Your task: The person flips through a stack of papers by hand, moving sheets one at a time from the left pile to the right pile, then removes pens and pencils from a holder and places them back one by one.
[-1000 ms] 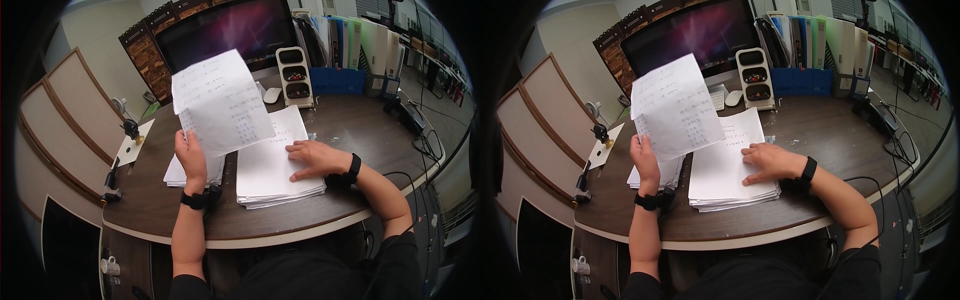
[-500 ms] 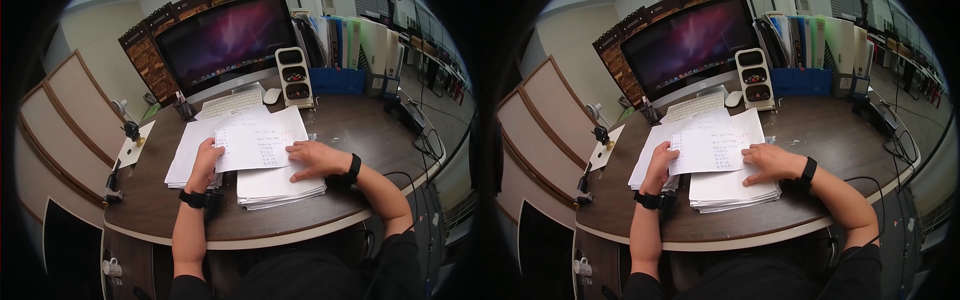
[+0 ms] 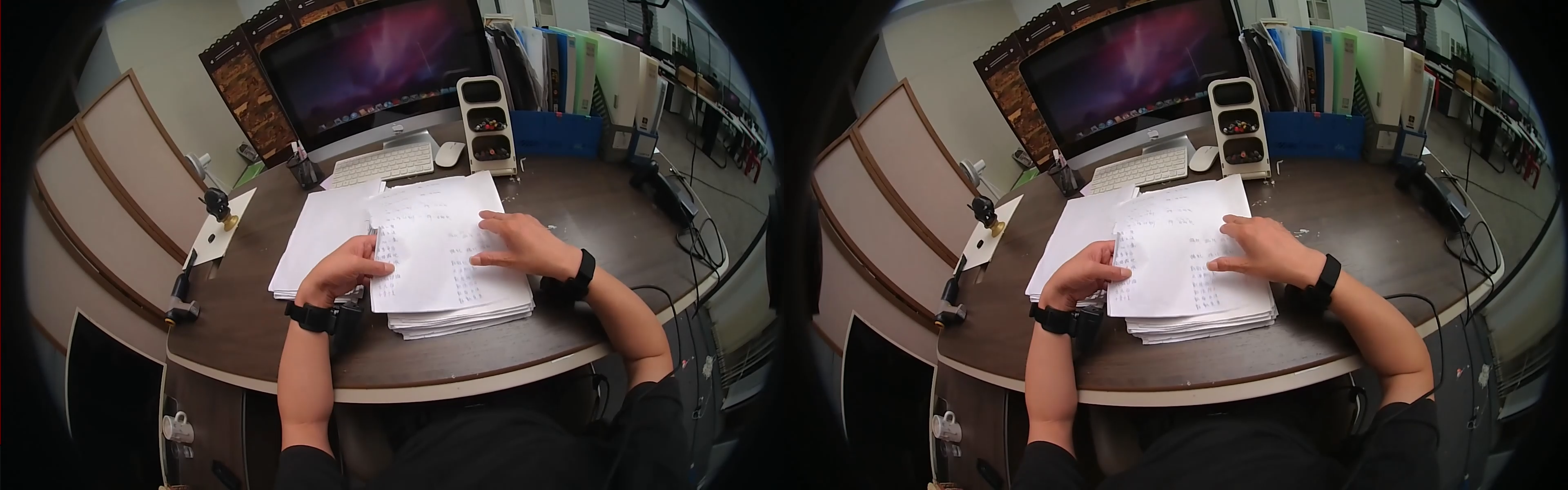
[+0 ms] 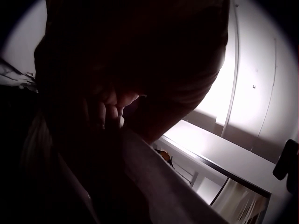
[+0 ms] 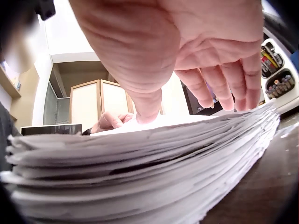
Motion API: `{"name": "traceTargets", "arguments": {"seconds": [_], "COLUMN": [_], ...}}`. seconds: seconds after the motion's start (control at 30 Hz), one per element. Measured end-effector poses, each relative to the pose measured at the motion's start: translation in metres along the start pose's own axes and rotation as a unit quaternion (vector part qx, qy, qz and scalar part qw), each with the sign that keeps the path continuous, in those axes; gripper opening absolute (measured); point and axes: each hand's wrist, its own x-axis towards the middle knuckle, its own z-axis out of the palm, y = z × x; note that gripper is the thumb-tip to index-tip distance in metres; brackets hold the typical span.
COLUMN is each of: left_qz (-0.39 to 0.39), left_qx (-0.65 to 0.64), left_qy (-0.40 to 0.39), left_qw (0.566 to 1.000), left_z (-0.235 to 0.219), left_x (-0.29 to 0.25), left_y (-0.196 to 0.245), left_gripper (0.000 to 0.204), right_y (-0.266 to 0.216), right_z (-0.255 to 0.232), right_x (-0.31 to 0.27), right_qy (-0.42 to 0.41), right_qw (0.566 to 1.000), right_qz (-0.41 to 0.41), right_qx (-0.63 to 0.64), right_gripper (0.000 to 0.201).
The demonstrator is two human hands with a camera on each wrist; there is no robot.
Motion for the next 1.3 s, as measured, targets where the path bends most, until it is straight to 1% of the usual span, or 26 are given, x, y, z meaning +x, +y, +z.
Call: {"name": "traceTargets", "arguments": {"seconds": [0.1,0.13,0.2,0.23,0.27,0.3,0.33,0.4,0.43,0.5,0.53,0.57,0.6,0.63,0.7,0.73,0.8,0.9,0.97,1.1,1.13,1.17,1.2,1.23,1.27,1.3], "left_qz": [-0.034,-0.033,-0.079,-0.079,-0.075,-0.072,-0.073,-0.092,-0.093,-0.118,-0.117,-0.105,-0.094,-0.094,0.001,0.000,0.032,0.028,0.030,0.035,0.035,0.007,-0.022,-0.022,0.004,0.031], "left_qx": [0.055,0.055,0.064,0.064,0.061,0.058,0.058,0.139,0.139,0.198,0.199,0.248,0.296,0.296,0.414,0.414,0.514,0.520,0.522,0.519,0.519,0.521,0.522,0.521,0.519,0.516], "left_qy": [-0.031,-0.031,-0.012,-0.012,0.039,0.089,0.089,0.131,0.131,0.131,0.130,0.154,0.177,0.177,0.225,0.225,0.274,0.296,0.301,0.311,0.312,0.303,0.292,0.293,0.290,0.288], "left_qw": [0.997,0.997,0.995,0.995,0.995,0.992,0.992,0.977,0.977,0.964,0.964,0.951,0.934,0.934,0.882,0.882,0.812,0.801,0.798,0.795,0.795,0.798,0.801,0.801,0.804,0.806], "left_z": [0.000,0.000,0.002,0.002,0.001,0.002,0.003,0.005,0.008,0.016,0.019,0.021,0.023,0.023,0.020,0.020,0.022,0.028,0.030,0.031,0.032,0.034,0.035,0.034,0.032,0.031], "left_x": [-0.002,0.000,0.003,0.007,0.011,0.014,0.015,0.016,0.014,0.012,0.012,0.013,0.013,0.014,0.019,0.021,0.025,0.026,0.026,0.026,0.026,0.025,0.025,0.026,0.026,0.026], "left_y": [-0.001,0.000,0.002,-0.002,-0.009,-0.013,-0.013,-0.012,-0.010,-0.004,-0.004,-0.003,-0.004,-0.008,-0.021,-0.024,-0.030,-0.030,-0.029,-0.030,-0.027,-0.023,-0.021,-0.023,-0.025,-0.027], "left_gripper": [0.035,0.035,0.034,0.034,0.030,0.030,0.030,0.034,0.034,0.038,0.038,0.041,0.043,0.043,0.046,0.046,0.046,0.047,0.047,0.049,0.049,0.048,0.047,0.047,0.050,0.054], "right_y": [0.001,0.000,-0.004,-0.007,-0.008,-0.006,-0.003,0.000,0.000,-0.003,-0.006,-0.007,-0.006,-0.004,-0.004,-0.005,-0.007,-0.009,-0.009,-0.011,-0.011,-0.011,-0.012,-0.017,-0.021,-0.022], "right_z": [0.004,0.002,-0.003,-0.006,-0.007,-0.004,0.001,0.004,0.003,-0.001,-0.004,-0.006,-0.004,-0.001,0.001,-0.001,-0.002,-0.001,0.000,0.001,0.003,0.003,0.002,0.000,-0.002,-0.004], "right_x": [-0.001,-0.001,0.001,0.002,0.003,0.001,0.000,-0.001,0.000,0.001,0.002,0.002,0.002,0.000,-0.001,0.000,0.001,0.000,-0.002,-0.001,0.000,0.000,0.000,0.001,0.001,0.001], "right_qy": [0.020,-0.005,-0.029,-0.055,-0.082,-0.082,-0.060,-0.038,-0.053,-0.067,-0.083,-0.099,-0.099,-0.081,-0.063,-0.074,-0.085,-0.070,-0.029,-0.041,-0.063,-0.085,-0.086,-0.131,-0.176,-0.177], "right_qw": [1.000,1.000,0.999,0.997,0.995,0.995,0.997,0.999,0.997,0.996,0.992,0.988,0.988,0.989,0.990,0.988,0.986,0.989,0.993,0.995,0.996,0.994,0.994,0.989,0.982,0.982], "right_qz": [-0.003,0.015,0.032,0.047,0.063,0.063,0.047,0.030,0.041,0.053,0.085,0.117,0.117,0.120,0.123,0.133,0.141,0.132,0.103,0.081,0.040,-0.001,-0.001,0.010,0.021,0.021], "right_qx": [-0.021,-0.006,0.010,0.011,0.013,0.014,-0.004,-0.021,-0.031,-0.040,-0.035,-0.030,-0.030,-0.031,-0.031,-0.019,-0.006,-0.012,-0.041,-0.045,-0.055,-0.066,-0.067,-0.068,-0.070,-0.069], "right_gripper": [0.062,0.062,0.062,0.061,0.060,0.060,0.060,0.060,0.060,0.061,0.062,0.063,0.063,0.064,0.065,0.065,0.066,0.066,0.066,0.067,0.067,0.067,0.067,0.068,0.070,0.070]}}
